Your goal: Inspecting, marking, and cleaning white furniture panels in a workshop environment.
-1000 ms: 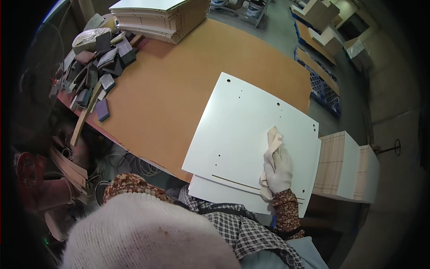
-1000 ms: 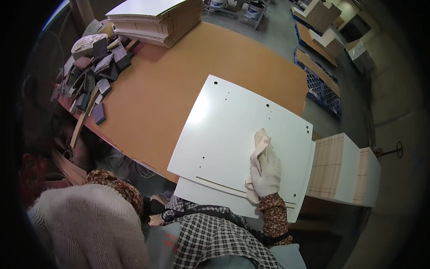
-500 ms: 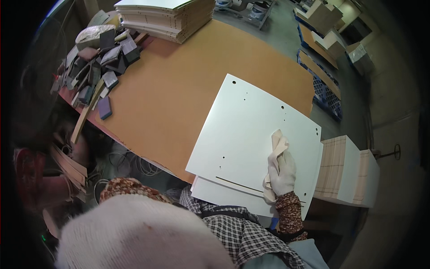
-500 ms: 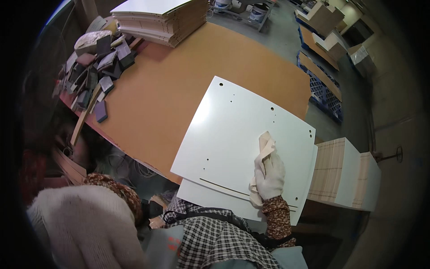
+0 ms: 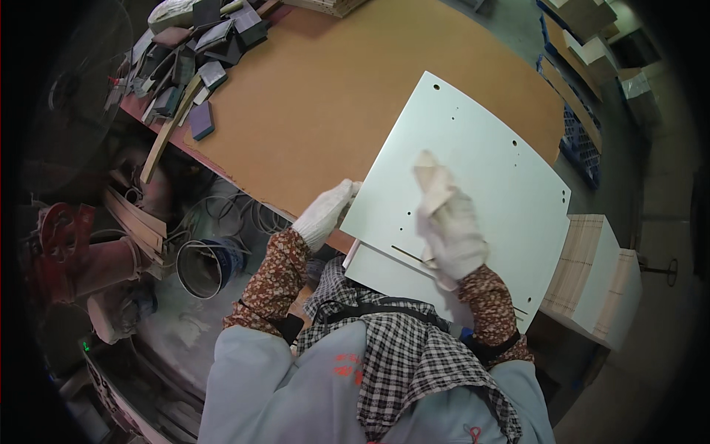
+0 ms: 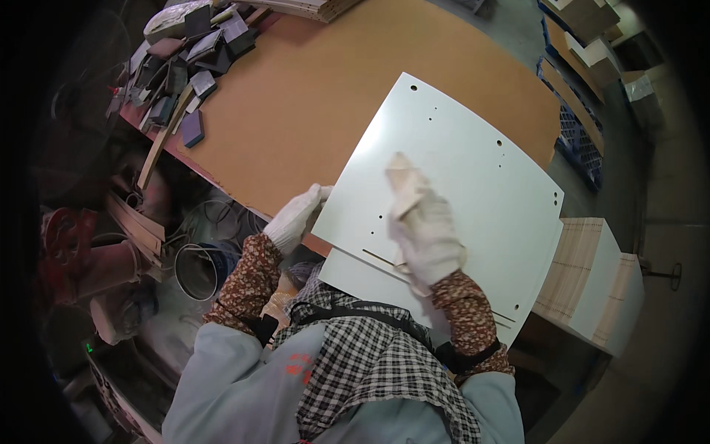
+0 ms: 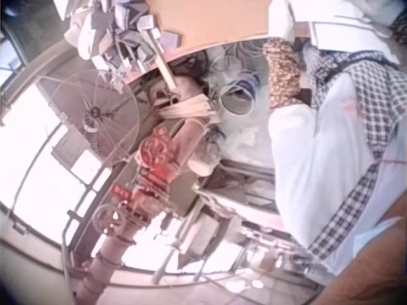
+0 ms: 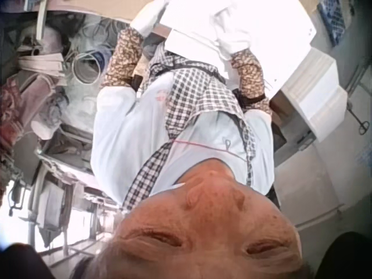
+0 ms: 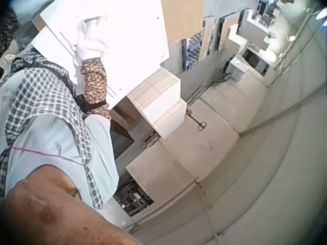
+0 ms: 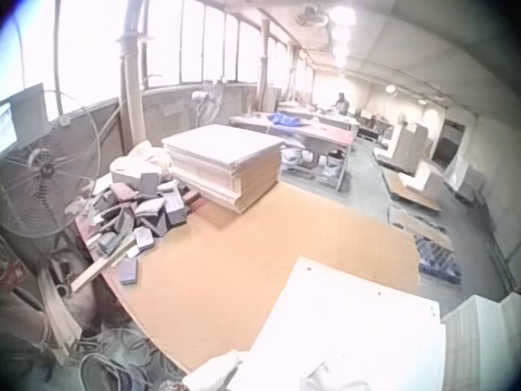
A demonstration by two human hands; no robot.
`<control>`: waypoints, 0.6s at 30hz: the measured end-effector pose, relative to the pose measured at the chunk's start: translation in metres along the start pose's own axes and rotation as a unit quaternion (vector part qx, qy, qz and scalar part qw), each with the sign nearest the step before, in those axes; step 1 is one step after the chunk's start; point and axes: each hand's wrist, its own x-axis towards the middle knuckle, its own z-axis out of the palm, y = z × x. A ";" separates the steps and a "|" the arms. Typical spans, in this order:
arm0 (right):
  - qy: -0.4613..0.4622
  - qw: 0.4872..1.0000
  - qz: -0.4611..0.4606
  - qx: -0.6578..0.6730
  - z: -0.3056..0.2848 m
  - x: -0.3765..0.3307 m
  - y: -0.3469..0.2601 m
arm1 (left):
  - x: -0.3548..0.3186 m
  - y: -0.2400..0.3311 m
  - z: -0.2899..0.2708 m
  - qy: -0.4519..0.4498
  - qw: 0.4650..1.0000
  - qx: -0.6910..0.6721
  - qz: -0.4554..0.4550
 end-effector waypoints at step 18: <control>-0.024 0.959 -0.274 0.064 0.025 0.048 -0.072 | -0.009 -0.028 0.022 0.101 0.871 -0.472 -0.090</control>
